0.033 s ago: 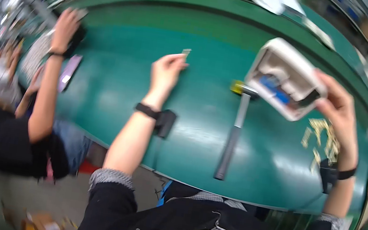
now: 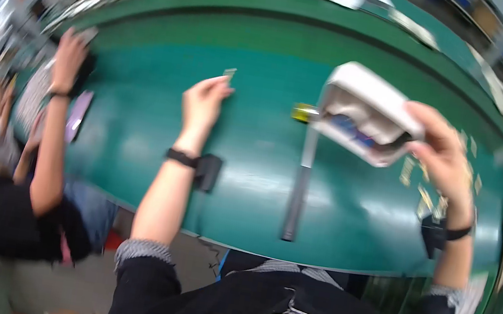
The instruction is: The person places a gold emblem onto a white speaker housing, taps it with a mallet, and sets the unit into a green crate. They then scatter more emblems onto the workbench and repeat the assembly process with another speaker housing.
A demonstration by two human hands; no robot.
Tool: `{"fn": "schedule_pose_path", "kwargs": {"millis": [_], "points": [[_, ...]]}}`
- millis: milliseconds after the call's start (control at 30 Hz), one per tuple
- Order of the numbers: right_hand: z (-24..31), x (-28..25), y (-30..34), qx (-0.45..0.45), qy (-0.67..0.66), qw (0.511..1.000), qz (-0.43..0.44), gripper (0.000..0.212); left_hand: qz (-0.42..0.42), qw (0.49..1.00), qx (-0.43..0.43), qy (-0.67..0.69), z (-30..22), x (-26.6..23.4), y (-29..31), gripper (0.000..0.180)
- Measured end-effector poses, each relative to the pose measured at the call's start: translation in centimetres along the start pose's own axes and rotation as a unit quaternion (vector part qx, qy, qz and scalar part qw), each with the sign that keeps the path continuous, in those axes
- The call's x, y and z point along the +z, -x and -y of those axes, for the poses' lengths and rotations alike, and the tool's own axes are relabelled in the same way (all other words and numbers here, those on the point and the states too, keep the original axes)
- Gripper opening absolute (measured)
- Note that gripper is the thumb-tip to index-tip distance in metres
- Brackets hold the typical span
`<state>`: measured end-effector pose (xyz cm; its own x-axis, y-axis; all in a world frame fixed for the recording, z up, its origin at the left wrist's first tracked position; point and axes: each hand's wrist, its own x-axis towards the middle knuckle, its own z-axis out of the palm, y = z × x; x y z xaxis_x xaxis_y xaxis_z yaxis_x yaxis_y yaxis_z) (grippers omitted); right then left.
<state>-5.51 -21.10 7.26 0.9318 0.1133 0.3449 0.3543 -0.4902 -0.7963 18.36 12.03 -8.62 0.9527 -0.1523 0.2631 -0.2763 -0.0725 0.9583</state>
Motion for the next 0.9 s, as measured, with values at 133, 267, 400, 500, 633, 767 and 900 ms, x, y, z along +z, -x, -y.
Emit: {"fn": "schedule_pose_path", "kwargs": {"millis": [133, 267, 400, 500, 633, 767, 900], "points": [[-2.4, 1.3, 7.7, 0.049, 0.041, 0.998, 0.013, 0.05, 0.053, 0.993, 0.102, -0.007, -5.9, 2.5, 2.5, 0.02], [-4.9, 2.6, 10.4, 0.076, -0.058, 0.995, -0.02, 0.052, 0.195, 0.927, 0.308, -0.085, -11.9, 7.8, 8.0, 0.026], [-5.3, 2.2, 9.8, 0.057, -0.148, 0.987, 0.02, 0.053, 0.3, 0.853, 0.398, -0.154, -15.1, 12.1, 12.0, 0.03], [-5.9, 2.5, 10.0, 0.031, -0.122, 0.992, 0.022, 0.053, 0.327, 0.82, 0.435, -0.178, -15.5, 13.6, 12.5, 0.03], [-6.2, 3.6, 10.6, 0.038, -0.088, 0.995, -0.021, 0.052, 0.342, 0.794, 0.457, -0.208, -15.2, 14.5, 12.6, 0.031], [-6.7, 3.5, 10.7, -0.006, -0.067, 0.997, -0.032, 0.053, 0.368, 0.786, 0.44, -0.233, -15.6, 14.8, 12.5, 0.033], [-6.7, 3.5, 10.7, -0.025, -0.055, 0.997, -0.049, 0.053, 0.39, 0.773, 0.427, -0.26, -16.3, 15.0, 12.6, 0.035]]}}
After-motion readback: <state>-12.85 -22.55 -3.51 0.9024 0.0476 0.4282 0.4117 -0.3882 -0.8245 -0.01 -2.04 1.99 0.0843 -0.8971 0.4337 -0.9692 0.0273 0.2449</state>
